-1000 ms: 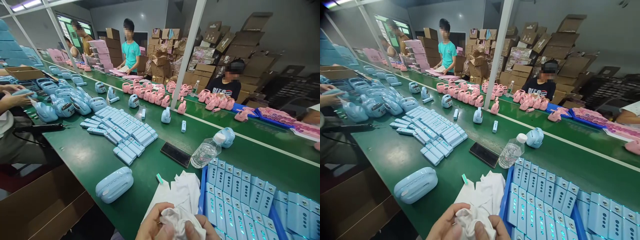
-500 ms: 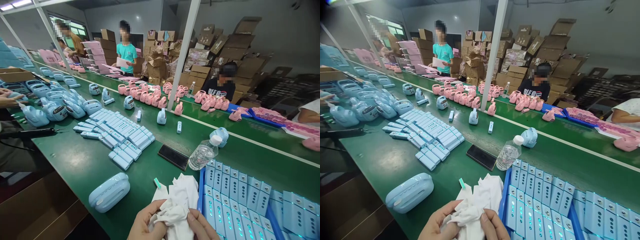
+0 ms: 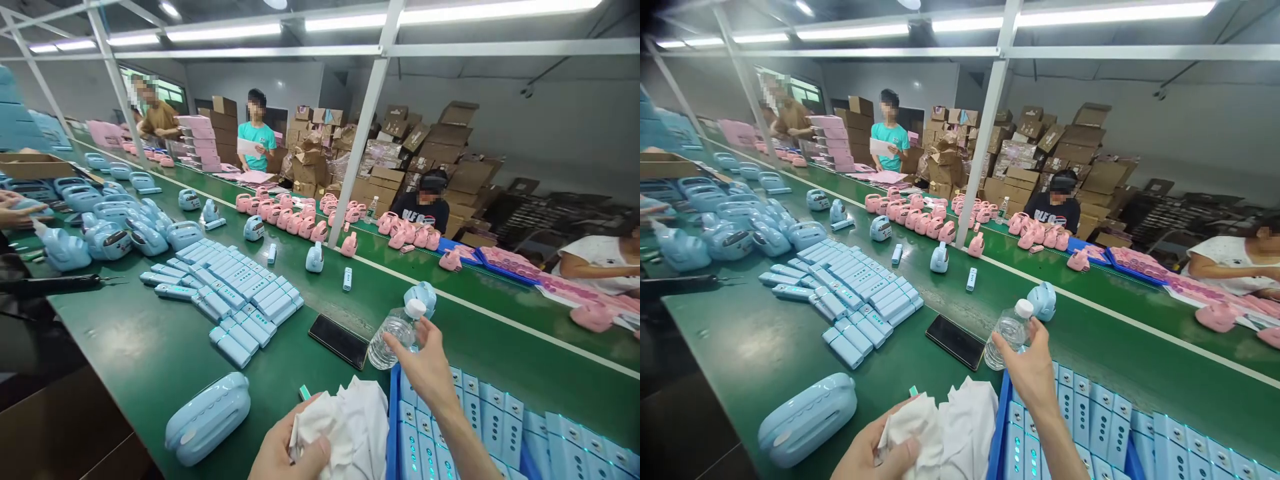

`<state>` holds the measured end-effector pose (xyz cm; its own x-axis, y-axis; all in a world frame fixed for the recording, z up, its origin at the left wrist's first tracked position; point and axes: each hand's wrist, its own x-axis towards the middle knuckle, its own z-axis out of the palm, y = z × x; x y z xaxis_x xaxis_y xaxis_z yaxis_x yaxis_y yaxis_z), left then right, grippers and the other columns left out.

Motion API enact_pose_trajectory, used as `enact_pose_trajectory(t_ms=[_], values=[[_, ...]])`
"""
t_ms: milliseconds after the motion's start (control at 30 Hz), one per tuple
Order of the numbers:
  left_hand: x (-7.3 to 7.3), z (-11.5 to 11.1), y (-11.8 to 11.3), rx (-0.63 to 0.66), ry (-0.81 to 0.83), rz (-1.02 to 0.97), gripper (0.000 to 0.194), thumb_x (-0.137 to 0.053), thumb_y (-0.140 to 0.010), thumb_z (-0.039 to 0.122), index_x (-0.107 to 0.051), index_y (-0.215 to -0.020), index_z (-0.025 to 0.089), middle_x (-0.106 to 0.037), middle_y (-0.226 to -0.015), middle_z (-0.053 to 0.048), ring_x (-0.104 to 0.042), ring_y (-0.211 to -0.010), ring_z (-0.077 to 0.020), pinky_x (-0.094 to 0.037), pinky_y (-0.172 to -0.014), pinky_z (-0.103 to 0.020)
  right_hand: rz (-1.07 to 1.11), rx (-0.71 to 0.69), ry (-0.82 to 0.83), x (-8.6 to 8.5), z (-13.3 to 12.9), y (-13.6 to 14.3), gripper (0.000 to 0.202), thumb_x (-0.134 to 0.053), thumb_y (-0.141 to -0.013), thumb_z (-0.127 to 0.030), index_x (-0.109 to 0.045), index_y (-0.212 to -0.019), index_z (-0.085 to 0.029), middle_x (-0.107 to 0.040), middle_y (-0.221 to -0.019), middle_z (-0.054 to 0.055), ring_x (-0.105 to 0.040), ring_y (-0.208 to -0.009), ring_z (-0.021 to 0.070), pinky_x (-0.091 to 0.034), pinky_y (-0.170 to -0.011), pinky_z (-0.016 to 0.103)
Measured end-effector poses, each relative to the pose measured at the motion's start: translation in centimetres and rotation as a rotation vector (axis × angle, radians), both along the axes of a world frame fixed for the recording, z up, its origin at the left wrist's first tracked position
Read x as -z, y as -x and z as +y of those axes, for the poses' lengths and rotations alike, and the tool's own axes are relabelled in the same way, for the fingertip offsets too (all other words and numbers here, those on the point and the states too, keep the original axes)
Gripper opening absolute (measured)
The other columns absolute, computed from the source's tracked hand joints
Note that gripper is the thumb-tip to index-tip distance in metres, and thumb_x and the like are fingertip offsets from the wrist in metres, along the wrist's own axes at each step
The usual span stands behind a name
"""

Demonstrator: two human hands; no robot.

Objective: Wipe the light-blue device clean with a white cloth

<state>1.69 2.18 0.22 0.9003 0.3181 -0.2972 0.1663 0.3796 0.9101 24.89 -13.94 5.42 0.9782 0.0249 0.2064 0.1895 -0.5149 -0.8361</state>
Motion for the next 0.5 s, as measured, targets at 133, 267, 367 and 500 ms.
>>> enact_pose_trajectory(t_ms=[133, 267, 367, 500], values=[[-1.8, 0.4, 0.5, -0.052, 0.055, -0.054, 0.110, -0.083, -0.074, 0.067, -0.024, -0.158, 0.027, -0.075, -0.124, -0.010, -0.071, -0.106, -0.0266, -0.051, -0.101, -0.036, -0.127, -0.070, 0.043, 0.9, 2.0, 0.7, 0.100, -0.072, -0.070, -0.071, -0.043, -0.151, -0.021, -0.061, -0.145, 0.017, -0.059, -0.130, 0.0396, -0.045, -0.113, 0.057], [-2.1, 1.3, 0.7, -0.053, 0.005, -0.037, 0.086, -0.082, -0.077, 0.058, -0.043, -0.146, 0.024, -0.073, -0.113, -0.007, -0.067, -0.097, -0.0233, -0.048, -0.089, -0.032, -0.437, -0.203, 0.154, -1.6, 1.5, 4.4, 0.084, -0.069, -0.081, -0.063, -0.042, -0.154, -0.030, -0.060, -0.147, 0.010, -0.059, -0.133, 0.0357, -0.047, -0.111, 0.053], [-2.3, 1.8, 0.5, -0.030, 0.011, -0.051, 0.076, -0.084, -0.074, 0.047, -0.053, -0.138, 0.020, -0.072, -0.122, -0.011, -0.065, -0.107, -0.0290, -0.047, -0.094, -0.037, -0.809, -0.438, 0.508, -3.5, -0.1, 6.0, 0.074, -0.059, -0.092, -0.049, -0.036, -0.159, -0.029, -0.065, -0.140, 0.010, -0.066, -0.122, 0.0321, -0.058, -0.096, 0.049], [-2.3, 1.7, 0.3, 0.001, 0.004, -0.102, 0.076, -0.083, -0.073, 0.043, -0.055, -0.139, 0.020, -0.070, -0.133, -0.014, -0.061, -0.123, -0.0379, -0.042, -0.106, -0.048, -1.143, -0.640, 0.965, -2.5, -2.0, 7.3, 0.078, -0.052, -0.087, -0.028, -0.032, -0.162, -0.021, -0.073, -0.120, 0.014, -0.074, -0.102, 0.0291, -0.065, -0.076, 0.042]])
